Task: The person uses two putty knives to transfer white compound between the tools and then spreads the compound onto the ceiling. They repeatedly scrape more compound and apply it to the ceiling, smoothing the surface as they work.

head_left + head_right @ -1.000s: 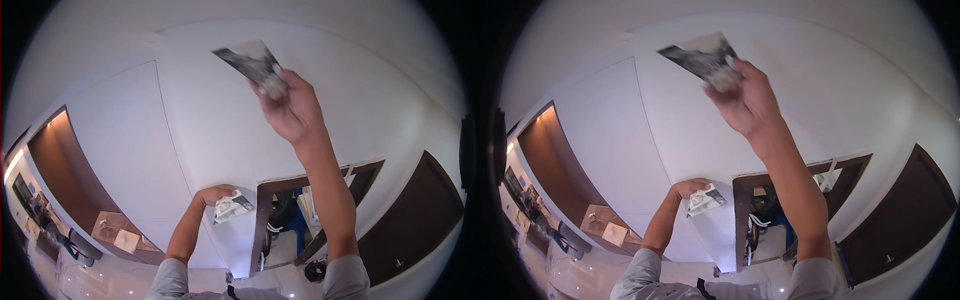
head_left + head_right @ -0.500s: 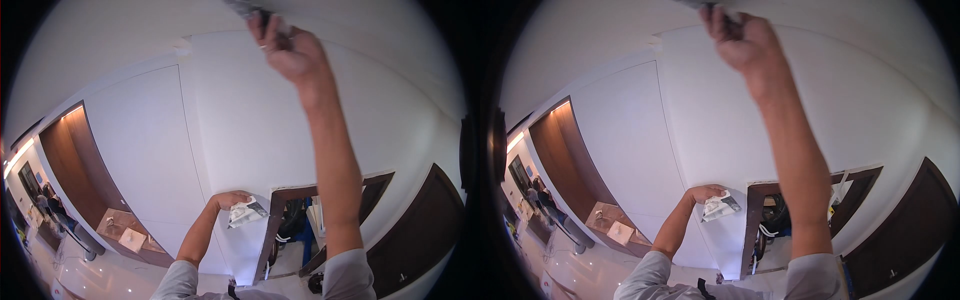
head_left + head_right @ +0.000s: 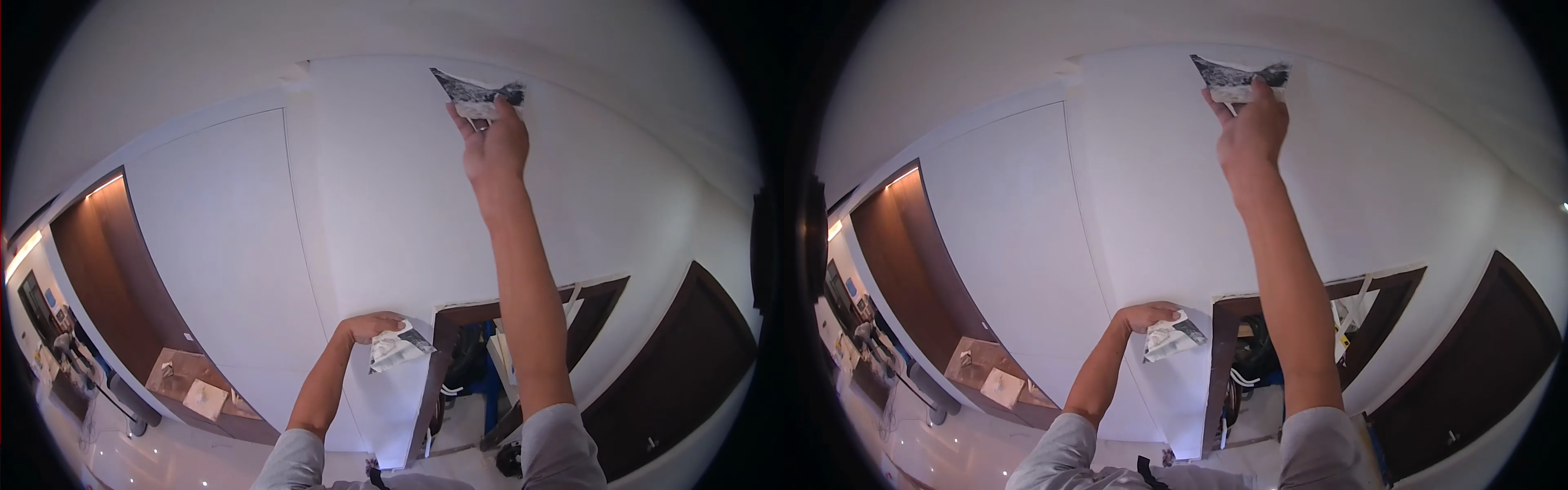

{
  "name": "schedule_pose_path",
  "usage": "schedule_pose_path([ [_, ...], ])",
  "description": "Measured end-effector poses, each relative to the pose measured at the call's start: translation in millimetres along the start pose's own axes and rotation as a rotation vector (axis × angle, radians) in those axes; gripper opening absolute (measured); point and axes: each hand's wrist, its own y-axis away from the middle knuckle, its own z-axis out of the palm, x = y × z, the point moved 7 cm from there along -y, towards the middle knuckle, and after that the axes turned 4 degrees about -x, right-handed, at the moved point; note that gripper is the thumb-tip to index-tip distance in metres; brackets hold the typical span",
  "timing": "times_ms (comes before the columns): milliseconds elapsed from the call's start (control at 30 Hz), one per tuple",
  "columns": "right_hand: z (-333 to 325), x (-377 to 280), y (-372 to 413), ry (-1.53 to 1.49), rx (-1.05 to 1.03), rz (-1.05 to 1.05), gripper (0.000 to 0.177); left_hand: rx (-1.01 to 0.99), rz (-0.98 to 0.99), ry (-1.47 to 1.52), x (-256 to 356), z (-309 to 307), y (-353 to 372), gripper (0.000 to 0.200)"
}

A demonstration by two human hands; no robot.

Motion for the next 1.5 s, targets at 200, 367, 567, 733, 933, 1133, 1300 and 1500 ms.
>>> schedule_pose_path([
  [200, 43.4, -23.9, 5.7, 0.019, 0.033, -0.021, 0.034, 0.021, 0.02, -0.187, 12.3, 4.2, 8.1, 0.033],
  [367, 99.2, -39.3, 38.3, -0.053, -0.091, -0.148, 0.024, -0.068, -0.022, 0.019, -7.9, -3.7, -5.5, 0.037],
  [567, 94.0, -19.9, 81.9, 0.13, -0.12, -0.196, 0.027, -0.039, 0.002, 0.023, -4.0, 0.1, -3.7, 0.033],
  [733, -19.0, -47.8, 13.4, 0.466, 0.058, -0.609, 0.05, -0.068, -0.021, 0.015, -5.0, -1.7, -4.0, 0.031],
  [933, -55.0, -106.7, -44.2, 0.707, 0.249, -0.825, 0.051, -0.079, -0.002, 0.01, -4.6, 0.1, -5.5, 0.03],
  [1133, 37.1, -39.0, -22.5, 0.76, 0.299, -1.172, 0.056, -0.074, -0.005, 0.004, -2.5, 1.5, -2.4, 0.032],
  [1300, 138.0, 54.8, 37.2, 0.71, 0.21, -1.076, 0.061, -0.03, 0.202, -0.192, -7.2, -11.5, -6.6, 0.03],
  [1500, 160.3, 110.4, 84.9, 0.763, -0.176, -0.794, 0.057, 0.034, 0.499, -0.722, 12.4, -7.9, 9.6, 0.03],
])
